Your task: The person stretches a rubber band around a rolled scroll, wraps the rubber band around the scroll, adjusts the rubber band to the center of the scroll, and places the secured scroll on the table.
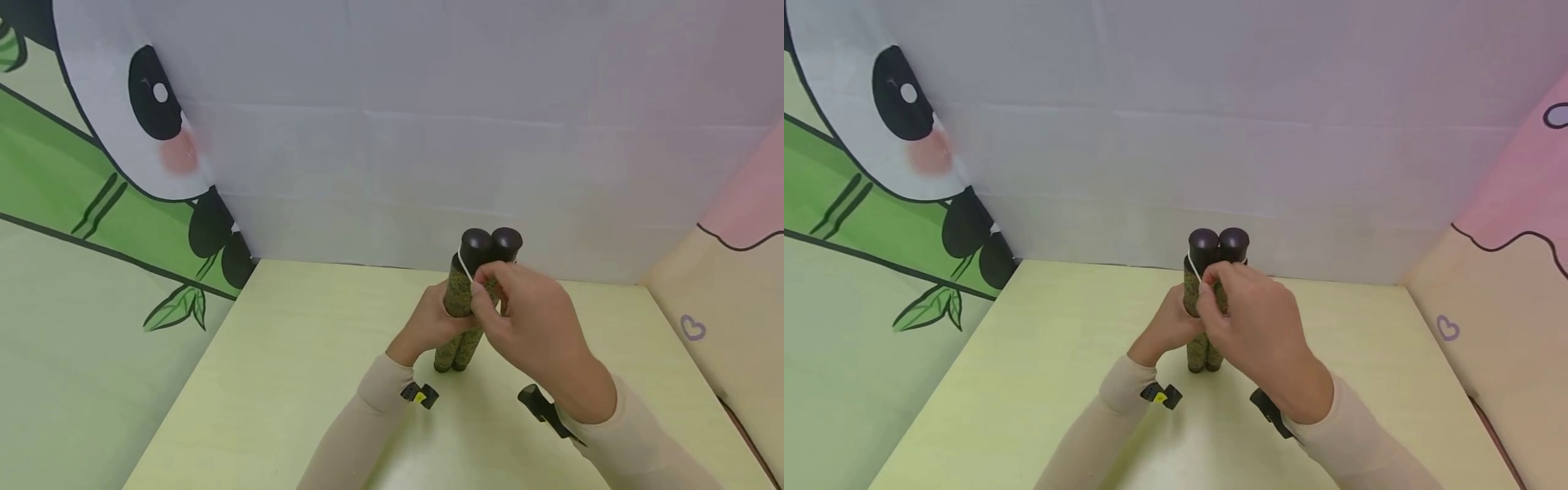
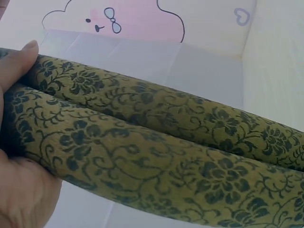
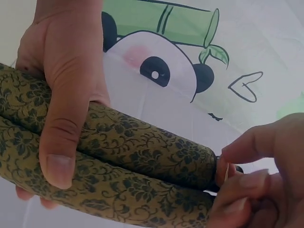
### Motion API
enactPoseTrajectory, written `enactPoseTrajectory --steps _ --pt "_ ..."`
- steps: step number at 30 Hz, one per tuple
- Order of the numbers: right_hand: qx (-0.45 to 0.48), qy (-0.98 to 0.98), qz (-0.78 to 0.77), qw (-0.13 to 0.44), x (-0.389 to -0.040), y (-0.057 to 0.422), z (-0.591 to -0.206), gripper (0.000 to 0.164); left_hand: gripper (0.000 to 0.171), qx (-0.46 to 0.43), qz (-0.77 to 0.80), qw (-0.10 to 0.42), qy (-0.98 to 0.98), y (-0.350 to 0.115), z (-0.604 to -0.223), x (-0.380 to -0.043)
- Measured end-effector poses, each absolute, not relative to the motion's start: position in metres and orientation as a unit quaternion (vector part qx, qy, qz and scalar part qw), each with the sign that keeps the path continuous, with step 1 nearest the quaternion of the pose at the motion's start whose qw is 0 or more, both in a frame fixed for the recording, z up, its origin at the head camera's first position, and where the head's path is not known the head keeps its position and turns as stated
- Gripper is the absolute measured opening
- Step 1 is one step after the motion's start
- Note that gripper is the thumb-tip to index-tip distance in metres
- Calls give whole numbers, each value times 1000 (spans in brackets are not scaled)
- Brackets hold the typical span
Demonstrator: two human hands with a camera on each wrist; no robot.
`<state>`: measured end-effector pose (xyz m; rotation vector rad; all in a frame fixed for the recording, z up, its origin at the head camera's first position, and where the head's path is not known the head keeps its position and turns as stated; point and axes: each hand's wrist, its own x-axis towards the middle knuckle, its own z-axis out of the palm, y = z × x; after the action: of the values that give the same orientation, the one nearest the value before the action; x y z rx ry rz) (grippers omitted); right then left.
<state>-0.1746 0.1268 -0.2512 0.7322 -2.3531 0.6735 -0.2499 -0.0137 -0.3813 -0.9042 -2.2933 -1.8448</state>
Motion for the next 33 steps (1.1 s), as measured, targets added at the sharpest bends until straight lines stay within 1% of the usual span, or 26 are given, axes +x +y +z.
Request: enactPoseTrajectory --steps 4,7,10,14,17,20,24,29,30,33 --pt "243 -901 207 294 -170 120 -251 8 43 -291 -594 39 -749 -15 -381 -248" --pt "241 -901 187 308 -169 116 -252 18 42 -301 -590 41 -748 -14 -382 -247" --pt "248 -890 176 340 -169 113 -256 24 39 -313 -578 55 -752 -14 -382 -247" --pt "267 -869 154 387 -170 107 -260 21 30 -323 -541 89 -771 -14 -380 -250" --pt "281 -864 134 396 -170 102 -264 20 15 -327 -507 99 -791 -16 -381 -251" --pt "294 -861 122 396 -167 98 -268 21 10 -331 -478 99 -807 -17 -380 -251" --pt "318 -850 124 401 -165 95 -270 22 16 -334 -440 119 -825 -17 -378 -250" --pt "309 -851 142 401 -164 94 -270 23 14 -338 -401 141 -839 -15 -375 -249" --pt "301 -854 143 399 -163 93 -270 22 15 -338 -405 136 -839 -15 -374 -248" --pt "276 -863 140 399 -162 91 -269 27 24 -338 -416 122 -835 -13 -373 -247"
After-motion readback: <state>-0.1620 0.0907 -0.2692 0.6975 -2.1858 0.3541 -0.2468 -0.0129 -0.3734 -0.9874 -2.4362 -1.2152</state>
